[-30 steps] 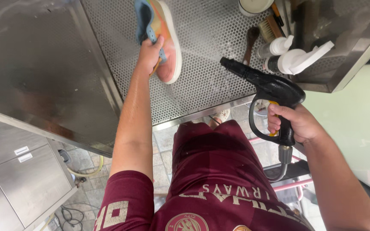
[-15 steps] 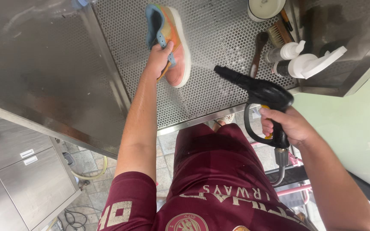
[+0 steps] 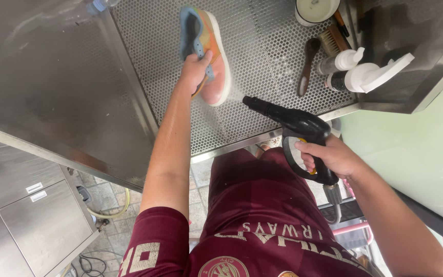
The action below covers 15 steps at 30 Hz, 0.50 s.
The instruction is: The person uses a high-pressure water spray gun to clean a pink and blue sneaker on a metal grate. They rotate the shoe to spray different angles, including the sole and interior. The person then moves the shoe to a sink to rinse it under a faucet before returning it to the grate for further spraying.
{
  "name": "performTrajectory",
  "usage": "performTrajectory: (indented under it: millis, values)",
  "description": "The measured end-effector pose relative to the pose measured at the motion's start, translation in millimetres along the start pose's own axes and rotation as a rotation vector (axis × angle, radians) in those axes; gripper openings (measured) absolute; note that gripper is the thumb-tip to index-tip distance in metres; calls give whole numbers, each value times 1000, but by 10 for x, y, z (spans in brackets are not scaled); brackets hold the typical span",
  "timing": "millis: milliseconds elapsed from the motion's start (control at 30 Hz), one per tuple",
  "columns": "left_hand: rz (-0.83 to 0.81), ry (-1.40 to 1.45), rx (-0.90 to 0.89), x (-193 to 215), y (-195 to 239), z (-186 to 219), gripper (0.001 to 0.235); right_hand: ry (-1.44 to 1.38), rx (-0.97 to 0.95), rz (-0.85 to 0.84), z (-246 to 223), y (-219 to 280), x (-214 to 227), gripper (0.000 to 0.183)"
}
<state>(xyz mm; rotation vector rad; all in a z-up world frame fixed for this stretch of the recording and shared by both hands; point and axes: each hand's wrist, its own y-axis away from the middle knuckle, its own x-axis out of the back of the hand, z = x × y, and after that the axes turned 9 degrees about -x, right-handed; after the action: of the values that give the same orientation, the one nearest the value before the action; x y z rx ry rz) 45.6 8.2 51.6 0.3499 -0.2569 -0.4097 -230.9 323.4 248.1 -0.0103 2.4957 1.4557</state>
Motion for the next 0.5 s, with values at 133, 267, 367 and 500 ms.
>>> performTrajectory:
  millis: [133,267,367,500]
  values:
    - [-196,-384,-89,-94,13,285,51,-2,82,22,-69,108,17,19]
    - [-451,-907,-66,-289,-164,536,54,43,200,62,-40,201,73,20]
    - [-511,-1000,-25,-312,-262,595,52,31,132,113,64,236,83,20]
    - [-476,-828,-86,-225,-243,454,55,-23,107,34,212,148,77,21]
